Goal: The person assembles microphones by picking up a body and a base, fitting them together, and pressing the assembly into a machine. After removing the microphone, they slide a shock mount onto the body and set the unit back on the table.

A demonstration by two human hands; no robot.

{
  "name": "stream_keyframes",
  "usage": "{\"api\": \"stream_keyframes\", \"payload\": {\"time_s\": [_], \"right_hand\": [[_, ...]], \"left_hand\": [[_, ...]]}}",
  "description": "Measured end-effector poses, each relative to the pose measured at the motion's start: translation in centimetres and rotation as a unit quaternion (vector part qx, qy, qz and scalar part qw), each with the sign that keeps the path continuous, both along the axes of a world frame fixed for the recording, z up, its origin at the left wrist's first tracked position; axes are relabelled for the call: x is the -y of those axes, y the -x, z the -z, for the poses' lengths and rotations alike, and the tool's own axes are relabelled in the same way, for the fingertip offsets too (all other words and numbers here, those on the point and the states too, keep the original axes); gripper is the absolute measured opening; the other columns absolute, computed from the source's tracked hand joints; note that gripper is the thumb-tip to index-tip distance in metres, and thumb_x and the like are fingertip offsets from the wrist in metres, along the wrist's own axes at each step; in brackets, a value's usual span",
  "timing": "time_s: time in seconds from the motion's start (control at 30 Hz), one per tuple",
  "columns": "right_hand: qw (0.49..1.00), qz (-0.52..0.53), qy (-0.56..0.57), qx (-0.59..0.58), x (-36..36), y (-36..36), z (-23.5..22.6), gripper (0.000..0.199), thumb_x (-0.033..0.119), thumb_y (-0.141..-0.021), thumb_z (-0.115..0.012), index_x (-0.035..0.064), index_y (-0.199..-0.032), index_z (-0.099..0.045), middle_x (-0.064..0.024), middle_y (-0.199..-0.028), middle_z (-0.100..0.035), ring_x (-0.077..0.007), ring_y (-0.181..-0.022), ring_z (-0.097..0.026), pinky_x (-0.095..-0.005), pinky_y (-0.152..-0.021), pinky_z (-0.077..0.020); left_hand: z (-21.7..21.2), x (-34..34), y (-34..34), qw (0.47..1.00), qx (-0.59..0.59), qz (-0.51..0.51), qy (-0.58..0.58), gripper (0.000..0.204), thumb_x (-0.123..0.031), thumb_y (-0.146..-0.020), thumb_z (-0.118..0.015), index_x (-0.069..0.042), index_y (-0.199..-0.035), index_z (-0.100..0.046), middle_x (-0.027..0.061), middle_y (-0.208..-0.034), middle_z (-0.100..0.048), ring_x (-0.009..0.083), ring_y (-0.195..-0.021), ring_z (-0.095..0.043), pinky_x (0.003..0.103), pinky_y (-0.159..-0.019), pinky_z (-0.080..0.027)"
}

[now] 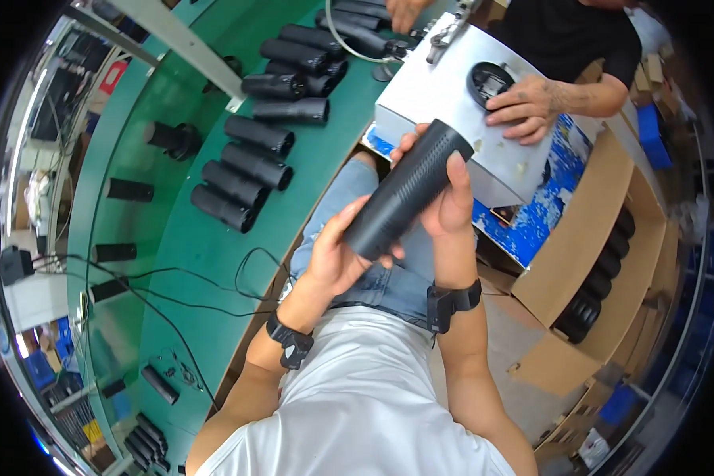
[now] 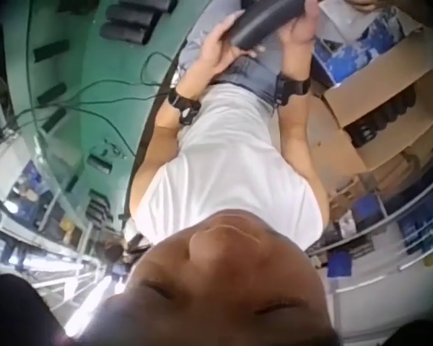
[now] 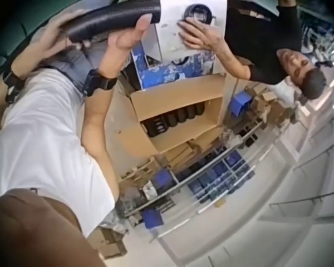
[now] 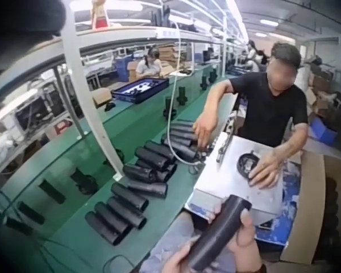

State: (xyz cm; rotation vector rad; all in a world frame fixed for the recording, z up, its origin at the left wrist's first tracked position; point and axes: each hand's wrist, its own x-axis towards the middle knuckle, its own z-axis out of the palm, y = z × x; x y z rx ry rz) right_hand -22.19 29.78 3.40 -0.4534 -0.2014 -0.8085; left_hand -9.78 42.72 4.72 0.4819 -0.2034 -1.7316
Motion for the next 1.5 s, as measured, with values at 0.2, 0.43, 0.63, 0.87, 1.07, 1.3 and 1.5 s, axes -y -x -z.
{"api": "stream_keyframes", "payload": {"time_s": [0.2, 0.43, 0.63, 0.87, 1.07, 1.3, 1.5], "right_hand": [[0.962, 0.203, 0.06, -0.174, -0.4, 3.8, -1.7, 0.073, 0.048, -0.082, -0.069, 0.0072, -0.133, -0.037, -0.0094, -0.123, -0.047, -0.0265, -0.114, -0.048, -0.0404, -0.099, -0.0408], [0.985, 0.125, 0.117, 0.002, 2.2, 6.6, -1.3, 0.067, 0.033, -0.07, -0.084, 0.0161, -0.115, -0.039, 0.0015, -0.098, -0.048, -0.0198, -0.1, -0.05, -0.0449, -0.101, -0.0351], [0.95, 0.237, 0.099, -0.176, 0.0, 6.8, -3.0, 0.068, 0.034, -0.069, -0.082, 0.0147, -0.118, -0.039, 0.0001, -0.093, -0.047, -0.0185, -0.094, -0.05, -0.0422, -0.1, -0.0401], [0.888, 0.372, 0.118, -0.243, 1.6, 7.9, -4.6, 0.071, 0.039, -0.068, -0.081, 0.0127, -0.117, -0.038, -0.0005, -0.091, -0.045, -0.0168, -0.088, -0.049, -0.0387, -0.096, -0.0421], [0.732, 0.541, 0.267, -0.318, 14.7, 9.3, -9.8, 0.039, 0.014, -0.079, -0.062, 0.0039, -0.114, -0.049, -0.0113, -0.103, -0.055, -0.0227, -0.102, -0.055, -0.035, -0.094, -0.0435], [0.67, 0.468, 0.337, -0.468, 20.6, 6.7, -4.8, 0.031, 0.006, -0.08, -0.067, 0.0029, -0.107, -0.053, -0.006, -0.095, -0.062, -0.0134, -0.089, -0.059, -0.0268, -0.085, -0.0456], [0.544, 0.58, 0.302, -0.526, 19.4, 2.8, -2.9, 0.034, 0.009, -0.078, -0.074, 0.0017, -0.104, -0.054, -0.0043, -0.09, -0.063, -0.0101, -0.083, -0.06, -0.0243, -0.079, -0.0481]], "left_hand": [[0.2, 1.1, 0.2, 0.979, 0.19, 0.041, 0.065, 0.052, -0.043, -0.099, -0.041, 0.0, -0.127, -0.043, 0.017, -0.095, -0.064, 0.0194, -0.074, -0.065, 0.028, -0.063, -0.051], [1.5, 3.1, 1.7, 0.974, 0.061, 0.22, 0.009, 0.064, -0.056, -0.098, -0.025, -0.002, -0.114, -0.054, 0.0121, -0.076, -0.064, 0.017, -0.064, -0.062, 0.027, -0.06, -0.048], [2.6, 3.4, 1.6, 0.977, 0.182, 0.1, 0.052, 0.053, -0.042, -0.093, -0.052, 0.001, -0.124, -0.045, 0.011, -0.092, -0.062, 0.0153, -0.076, -0.06, 0.028, -0.068, -0.049], [2.2, 5.6, 3.1, 0.964, 0.233, 0.047, 0.117, 0.053, -0.03, -0.093, -0.056, 0.0, -0.133, -0.039, 0.0121, -0.107, -0.06, 0.0151, -0.085, -0.061, 0.027, -0.072, -0.049], [6.4, 6.0, 2.1, 0.933, 0.339, 0.064, 0.097, 0.044, -0.007, -0.094, -0.055, -0.002, -0.134, -0.038, 0.0111, -0.108, -0.059, 0.013, -0.091, -0.06, 0.026, -0.081, -0.05], [7.9, 5.0, 1.6, 0.95, 0.302, 0.078, 0.022, 0.032, -0.009, -0.095, -0.053, 0.001, -0.125, -0.046, 0.0107, -0.102, -0.061, 0.0148, -0.095, -0.06, 0.028, -0.083, -0.05], [6.7, 6.7, 0.9, 0.954, 0.288, 0.08, 0.015, 0.027, -0.01, -0.095, -0.054, 0.0, -0.119, -0.05, 0.009, -0.096, -0.063, 0.0132, -0.087, -0.06, 0.026, -0.079, -0.049]]}}
